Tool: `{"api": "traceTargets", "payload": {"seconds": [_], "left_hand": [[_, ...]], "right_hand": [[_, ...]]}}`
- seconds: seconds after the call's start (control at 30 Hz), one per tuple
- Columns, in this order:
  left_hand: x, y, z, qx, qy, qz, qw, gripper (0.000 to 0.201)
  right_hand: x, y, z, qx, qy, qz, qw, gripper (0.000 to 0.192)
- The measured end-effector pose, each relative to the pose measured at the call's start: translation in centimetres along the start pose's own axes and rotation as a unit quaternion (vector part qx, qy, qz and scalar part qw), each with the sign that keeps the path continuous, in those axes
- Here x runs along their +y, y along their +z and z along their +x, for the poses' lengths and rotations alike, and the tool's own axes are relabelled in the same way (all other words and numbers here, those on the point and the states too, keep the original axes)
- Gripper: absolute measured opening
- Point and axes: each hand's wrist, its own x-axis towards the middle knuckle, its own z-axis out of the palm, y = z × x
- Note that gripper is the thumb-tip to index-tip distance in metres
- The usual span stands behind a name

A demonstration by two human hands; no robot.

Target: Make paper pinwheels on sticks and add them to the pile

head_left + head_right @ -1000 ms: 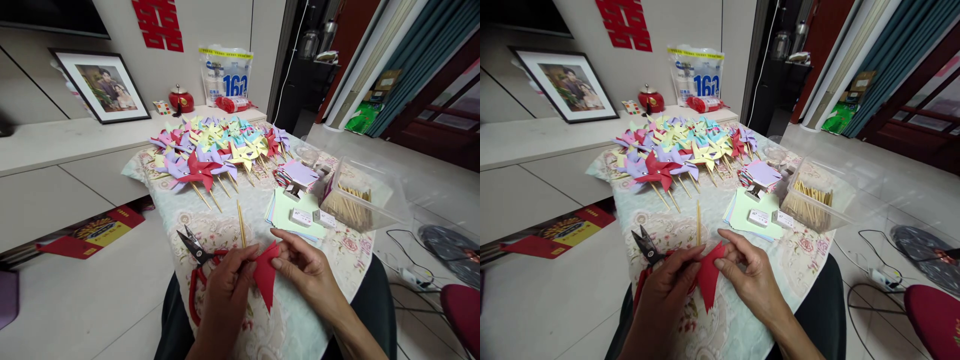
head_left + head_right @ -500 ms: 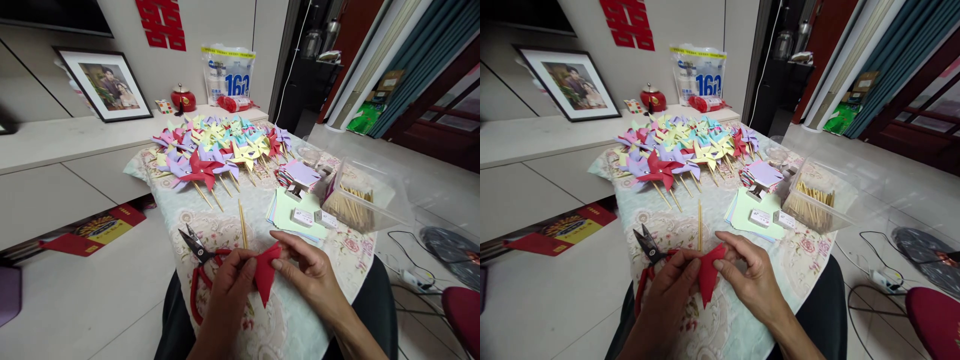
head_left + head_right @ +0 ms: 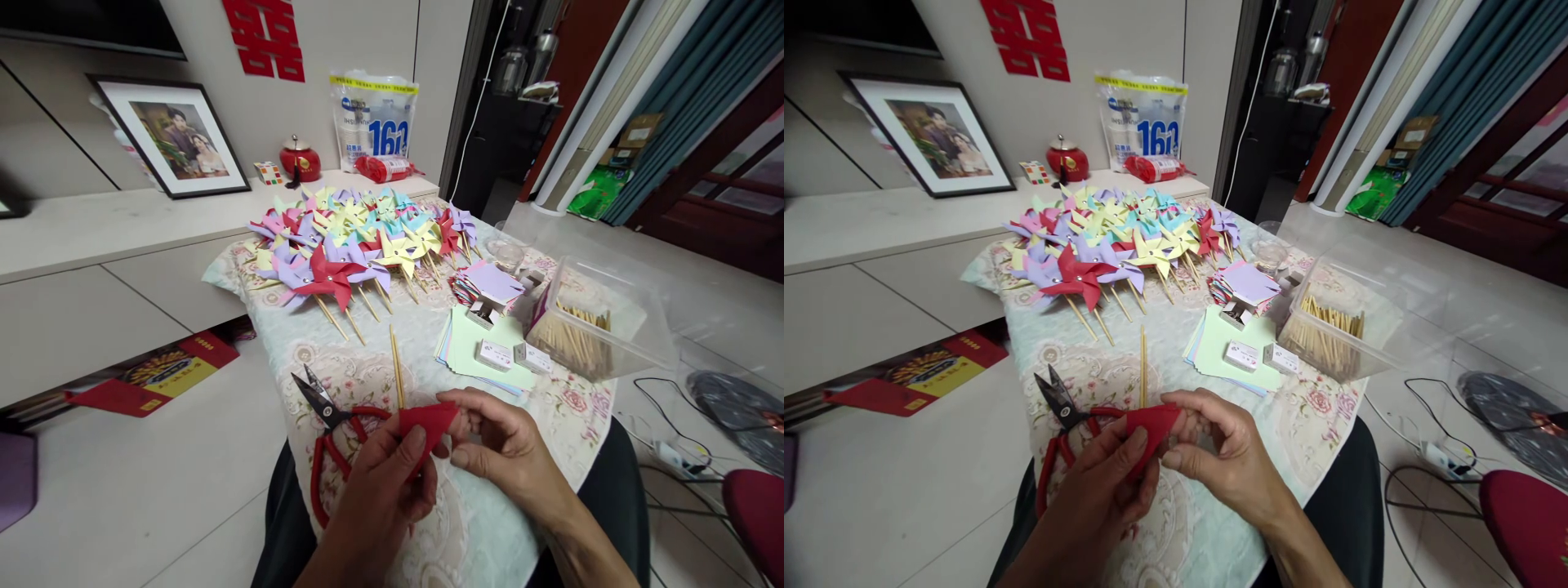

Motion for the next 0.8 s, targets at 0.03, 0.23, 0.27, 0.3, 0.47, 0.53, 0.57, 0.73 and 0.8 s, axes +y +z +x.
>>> {"api": "traceTargets", "payload": {"seconds": [0.03,0.23,0.27,0.3,0.47,0.53,0.57,0.73,0.8], "left_hand": [[0.16,-0.15,-0.10,-0.012,-0.011,0.001,1.000,0.031],[0.48,-0.39,-0.55,-0.072,-0.063,-0.011,0.995,0.033],[0.50,-0.33,-0.59,-0.074,-0.068,-0.012,0.995,0.033],[0.53,-0.26,-0.63,-0.073,-0.072,-0.012,0.995,0.034],[0.70,-0.03,-0.67,-0.071,-0.069,-0.025,0.995,0.036],[0.67,0.03,-0.59,-0.061,-0.058,-0.027,0.996,0.034],[0.61,0.05,-0.52,-0.053,-0.050,-0.024,0.997,0.034],[0.19,-0.24,-0.11,-0.002,0.034,0.089,0.995,0.037],[0.17,-0.53,-0.12,0.027,0.083,0.163,0.983,0.035]], "right_hand": [[-0.05,-0.03,0.00,-0.013,0.012,0.031,0.999,0.044],[0.08,-0.14,-0.05,-0.034,0.018,0.073,0.997,0.044],[0.08,-0.14,-0.02,-0.035,0.009,0.064,0.997,0.041],[0.08,-0.14,0.03,-0.036,0.002,0.055,0.998,0.037],[0.08,-0.22,0.31,-0.025,-0.029,-0.013,0.999,0.030],[0.07,-0.32,0.35,-0.019,-0.052,-0.049,0.997,0.029],[0.03,-0.39,0.35,-0.018,-0.064,-0.067,0.996,0.029],[-0.57,-0.74,0.14,-0.022,-0.116,-0.137,0.984,0.037],[-0.87,-0.65,0.01,-0.014,-0.128,-0.172,0.977,0.038]]}}
